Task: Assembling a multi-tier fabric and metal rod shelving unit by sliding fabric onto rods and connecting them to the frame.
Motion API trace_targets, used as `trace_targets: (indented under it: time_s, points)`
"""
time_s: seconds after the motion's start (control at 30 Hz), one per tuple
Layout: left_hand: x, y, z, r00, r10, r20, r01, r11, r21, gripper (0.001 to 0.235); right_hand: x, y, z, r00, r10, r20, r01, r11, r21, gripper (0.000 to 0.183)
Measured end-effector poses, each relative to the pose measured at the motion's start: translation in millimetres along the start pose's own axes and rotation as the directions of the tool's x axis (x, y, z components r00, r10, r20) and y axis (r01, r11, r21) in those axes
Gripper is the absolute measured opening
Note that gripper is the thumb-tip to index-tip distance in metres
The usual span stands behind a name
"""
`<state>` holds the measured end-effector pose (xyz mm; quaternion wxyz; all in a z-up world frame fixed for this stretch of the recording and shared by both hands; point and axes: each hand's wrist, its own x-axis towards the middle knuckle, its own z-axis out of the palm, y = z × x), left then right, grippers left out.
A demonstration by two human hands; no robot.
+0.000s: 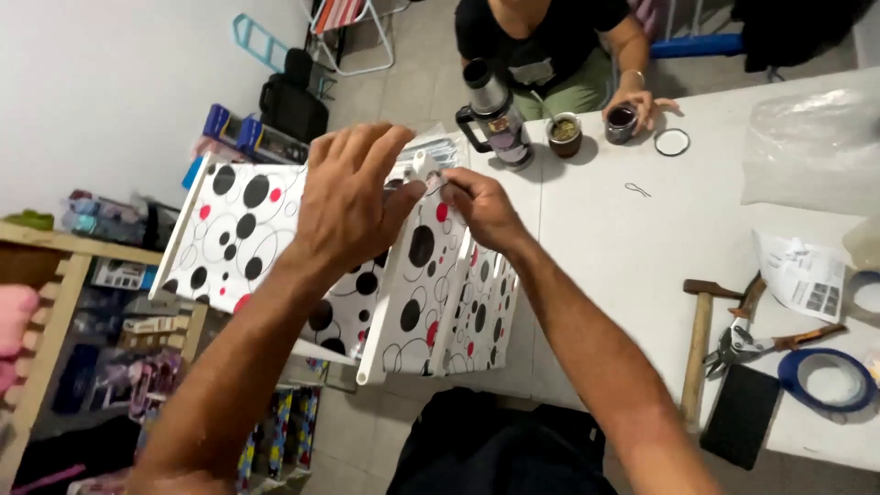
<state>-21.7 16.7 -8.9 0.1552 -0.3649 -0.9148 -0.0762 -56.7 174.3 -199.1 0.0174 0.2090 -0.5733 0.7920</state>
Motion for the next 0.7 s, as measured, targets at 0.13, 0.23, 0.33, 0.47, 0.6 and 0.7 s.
trace_targets:
  time_s: [0.13,0.23,0.33,0.47,0.6,0.7]
  points:
    - [-108.9,10.9,-18.8,0.881,-0.01,-0.472,-0.002,1.0,-0.024,0.025,-19.9,-25.7,-0.8,0.96,-0.137,-0.244,0.061,0.953,-0.297,0.046]
    - [-206.5,46.3,10.2,0.708,-0.275,-0.65,0.19,0.961,-0.2,0.044,-47.1,-69.1,3.6,0.921,-0.278,-0.272,0.151,0.901,-0.407,0.038]
    - [-234.4,89.7,42.8,0.709,-0.624,-0.329,0.493,0.772,-0.401,0.052,-70.7,-84.4,21.1,0.829,-0.554,0.081,0.552,0.784,-0.284,0.005]
    - [-204.8,107.8,51.6,0.784,-0.514,-0.349,0.361,0.834,-0.416,0.047,-73.1,-157.5,60.6,0.566,-0.597,0.568,0.793,0.584,-0.176,0.018]
    - [-189.4,102.0,61.3,0.747,-0.522,-0.412,0.281,0.809,-0.516,0.026,-71.5,-156.4,78.4,0.538,-0.413,0.735,0.818,0.467,-0.337,0.018]
    - [-184.3,100.7,64.6,0.727,-0.495,-0.477,0.234,0.831,-0.505,0.025,-65.4,-158.4,81.5,0.541,-0.363,0.759,0.827,0.391,-0.403,0.024]
